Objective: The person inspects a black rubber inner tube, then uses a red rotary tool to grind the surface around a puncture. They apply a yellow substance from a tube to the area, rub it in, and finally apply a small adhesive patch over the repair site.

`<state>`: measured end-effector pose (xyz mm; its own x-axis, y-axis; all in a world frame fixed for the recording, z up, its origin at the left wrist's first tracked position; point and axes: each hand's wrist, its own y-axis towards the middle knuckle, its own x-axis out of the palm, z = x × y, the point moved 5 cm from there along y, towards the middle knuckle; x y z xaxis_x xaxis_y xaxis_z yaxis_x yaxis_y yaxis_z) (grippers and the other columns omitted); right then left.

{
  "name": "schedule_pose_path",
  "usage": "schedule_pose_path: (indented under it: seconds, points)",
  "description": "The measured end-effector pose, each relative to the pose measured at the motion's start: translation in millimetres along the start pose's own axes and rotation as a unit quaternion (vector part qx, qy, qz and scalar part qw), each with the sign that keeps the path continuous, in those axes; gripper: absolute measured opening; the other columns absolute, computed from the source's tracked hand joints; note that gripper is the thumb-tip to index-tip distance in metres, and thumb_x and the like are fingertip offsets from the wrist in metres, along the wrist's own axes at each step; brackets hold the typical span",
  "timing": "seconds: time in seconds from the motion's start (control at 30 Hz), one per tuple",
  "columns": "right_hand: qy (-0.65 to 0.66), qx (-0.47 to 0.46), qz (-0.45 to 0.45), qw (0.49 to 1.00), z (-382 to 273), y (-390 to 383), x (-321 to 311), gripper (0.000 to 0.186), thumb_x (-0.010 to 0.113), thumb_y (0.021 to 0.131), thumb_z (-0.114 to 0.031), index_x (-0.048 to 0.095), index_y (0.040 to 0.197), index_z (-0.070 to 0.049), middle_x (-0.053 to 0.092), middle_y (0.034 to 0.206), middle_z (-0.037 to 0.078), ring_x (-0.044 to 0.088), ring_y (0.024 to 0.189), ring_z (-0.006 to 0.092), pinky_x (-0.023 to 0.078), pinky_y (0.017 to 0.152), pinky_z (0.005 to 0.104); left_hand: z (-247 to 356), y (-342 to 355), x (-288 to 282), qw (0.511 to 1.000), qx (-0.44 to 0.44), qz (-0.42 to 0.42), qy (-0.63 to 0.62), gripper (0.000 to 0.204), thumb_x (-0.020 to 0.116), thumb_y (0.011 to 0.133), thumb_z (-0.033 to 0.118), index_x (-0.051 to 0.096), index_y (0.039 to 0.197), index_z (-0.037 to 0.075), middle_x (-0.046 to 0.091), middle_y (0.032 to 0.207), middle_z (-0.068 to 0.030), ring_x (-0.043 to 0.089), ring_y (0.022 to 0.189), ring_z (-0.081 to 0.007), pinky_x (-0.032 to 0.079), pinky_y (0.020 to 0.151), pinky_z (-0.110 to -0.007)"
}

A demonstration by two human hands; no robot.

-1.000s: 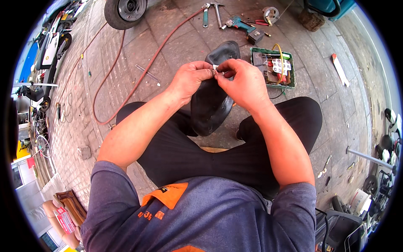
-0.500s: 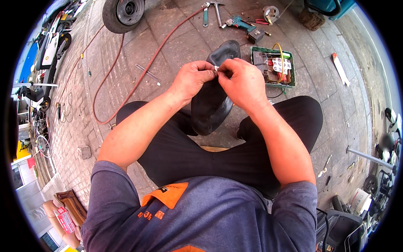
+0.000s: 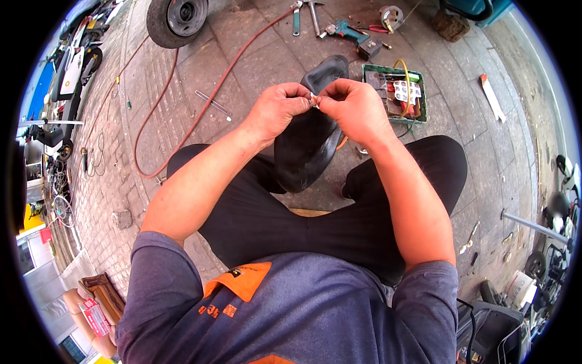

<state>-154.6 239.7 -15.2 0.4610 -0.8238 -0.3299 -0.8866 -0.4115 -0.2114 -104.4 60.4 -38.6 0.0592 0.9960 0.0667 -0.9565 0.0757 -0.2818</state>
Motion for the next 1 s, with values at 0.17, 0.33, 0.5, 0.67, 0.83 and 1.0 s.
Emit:
schedule_pose_path:
  seconds: [0.17,0.33,0.5,0.67,0.83,1.0]
  points:
    - [0.087,0.039,-0.035,0.995,0,0,-4,0.015,0.076,0.092,-0.013,0.078,0.098,0.001,0.071,0.084,0.0,0.061,0.076,0.0079,0.048,0.069,0.027,2,-1,1,1.0,-0.001,-0.018,-0.008,0.011,0.071,0.101,0.009,0.075,0.107,0.001,0.072,0.1,0.0021,0.061,0.094,-0.0062,0.048,0.086,-0.024]
    - [0.162,0.077,-0.064,0.982,3,-1,-8,0.007,0.074,0.094,-0.012,0.074,0.096,-0.005,0.067,0.082,-0.002,0.055,0.07,0.0052,0.043,0.065,0.0222,3,1,3,0.999,-0.007,-0.034,-0.02,0.012,0.071,0.101,0.01,0.075,0.107,0.001,0.072,0.102,0.0015,0.062,0.096,-0.0069,0.048,0.089,-0.024]
    - [0.21,0.109,-0.051,0.97,11,0,-10,0.008,0.076,0.094,-0.014,0.074,0.092,-0.007,0.067,0.08,-0.002,0.053,0.067,0.0058,0.041,0.061,0.0224,2,4,1,0.999,-0.01,-0.042,-0.025,0.012,0.072,0.102,0.011,0.075,0.108,0.001,0.072,0.102,0.0014,0.062,0.098,-0.0072,0.048,0.092,-0.025]
    - [0.247,0.128,-0.048,0.959,20,3,-13,0.007,0.076,0.095,-0.015,0.073,0.094,-0.008,0.068,0.082,-0.002,0.055,0.068,0.0059,0.042,0.06,0.0222,5,4,3,0.999,-0.011,-0.042,-0.029,0.012,0.072,0.101,0.011,0.076,0.108,0.002,0.072,0.102,0.0014,0.062,0.098,-0.0074,0.047,0.091,-0.025]
    - [0.307,0.134,-0.031,0.942,21,2,-15,0.007,0.076,0.096,-0.015,0.073,0.096,-0.008,0.068,0.085,-0.002,0.058,0.07,0.0057,0.047,0.061,0.021,4,4,3,0.998,-0.009,-0.039,-0.055,0.012,0.072,0.1,0.01,0.076,0.108,0.002,0.071,0.102,0.0011,0.062,0.097,-0.0079,0.047,0.091,-0.024]
    - [0.333,0.126,-0.013,0.935,25,2,-19,0.006,0.076,0.096,-0.014,0.073,0.096,-0.009,0.068,0.085,-0.002,0.06,0.071,0.0054,0.048,0.061,0.0198,5,4,3,0.999,-0.006,-0.026,-0.036,0.014,0.072,0.098,0.01,0.075,0.109,0.001,0.071,0.101,0.0007,0.061,0.097,-0.0086,0.047,0.091,-0.025]
